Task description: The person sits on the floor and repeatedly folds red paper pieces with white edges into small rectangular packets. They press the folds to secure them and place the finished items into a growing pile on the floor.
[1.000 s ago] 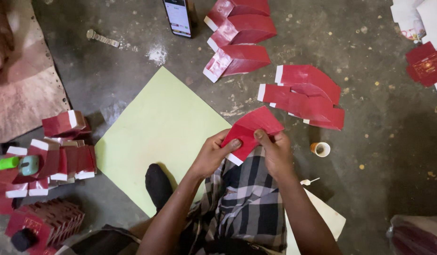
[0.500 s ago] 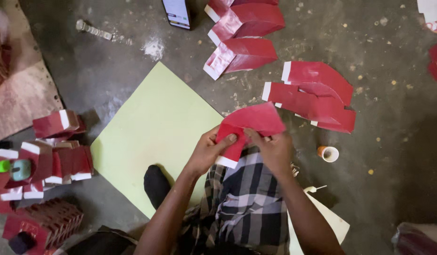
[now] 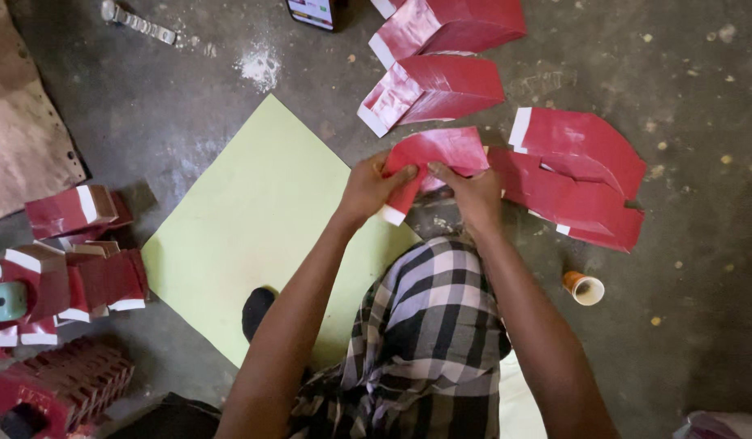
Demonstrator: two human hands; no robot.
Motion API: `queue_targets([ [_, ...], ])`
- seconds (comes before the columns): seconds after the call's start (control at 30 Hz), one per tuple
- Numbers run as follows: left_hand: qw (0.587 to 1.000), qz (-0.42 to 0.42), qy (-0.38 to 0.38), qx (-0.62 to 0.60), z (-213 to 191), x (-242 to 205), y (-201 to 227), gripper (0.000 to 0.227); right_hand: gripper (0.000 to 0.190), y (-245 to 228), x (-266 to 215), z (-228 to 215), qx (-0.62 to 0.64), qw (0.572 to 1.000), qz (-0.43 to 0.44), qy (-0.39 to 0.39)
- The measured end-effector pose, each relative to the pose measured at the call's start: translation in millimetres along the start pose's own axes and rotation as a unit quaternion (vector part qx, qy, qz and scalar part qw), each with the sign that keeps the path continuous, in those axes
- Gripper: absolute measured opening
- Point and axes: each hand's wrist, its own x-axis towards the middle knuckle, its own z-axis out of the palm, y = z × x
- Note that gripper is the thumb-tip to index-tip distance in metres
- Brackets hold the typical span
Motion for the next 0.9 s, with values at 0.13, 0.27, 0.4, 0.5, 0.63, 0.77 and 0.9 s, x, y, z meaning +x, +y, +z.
queue_targets([
  [0.13, 0.91, 0.141, 0.228, 0.317, 13, 15, -1, 0.054, 0.026, 20, 26, 4, 0.071, 0.996, -0.044, -0.013],
  [0.27, 0.832, 0.249, 0.27, 0.416, 34, 6, -22, 0.055, 0.033, 32, 30, 8, -0.11, 0.991, -0.072, 0.04],
  [0.4, 0.876, 0.208, 0.222, 0.375, 45, 9, -37, 0.06, 0.033, 30, 30, 7, -0.231, 0.956, -0.174, 0.052],
  [0.5, 0.876, 0.197, 0.2, 0.393, 54, 11, -36, 0.061, 0.034, 26, 24, -6, -0.21, 0.977, -0.03, 0.001],
  [0.63, 0.857, 0.2, 0.217, 0.423, 31, 18, -35, 0.06, 0.036, 21, 42, 9, -0.245, 0.953, -0.179, 0.007],
  [0.77, 0.875, 0.173, 0.185, 0.413, 54, 9, -40, 0.055, 0.057, 36, 26, -20, -0.398, 0.916, 0.041, -0.005],
  [0.9, 0.861, 0.174, 0.207, 0.431, 37, 21, -33, 0.057, 0.06, 32, 47, -4, -0.476, 0.837, -0.246, 0.107],
])
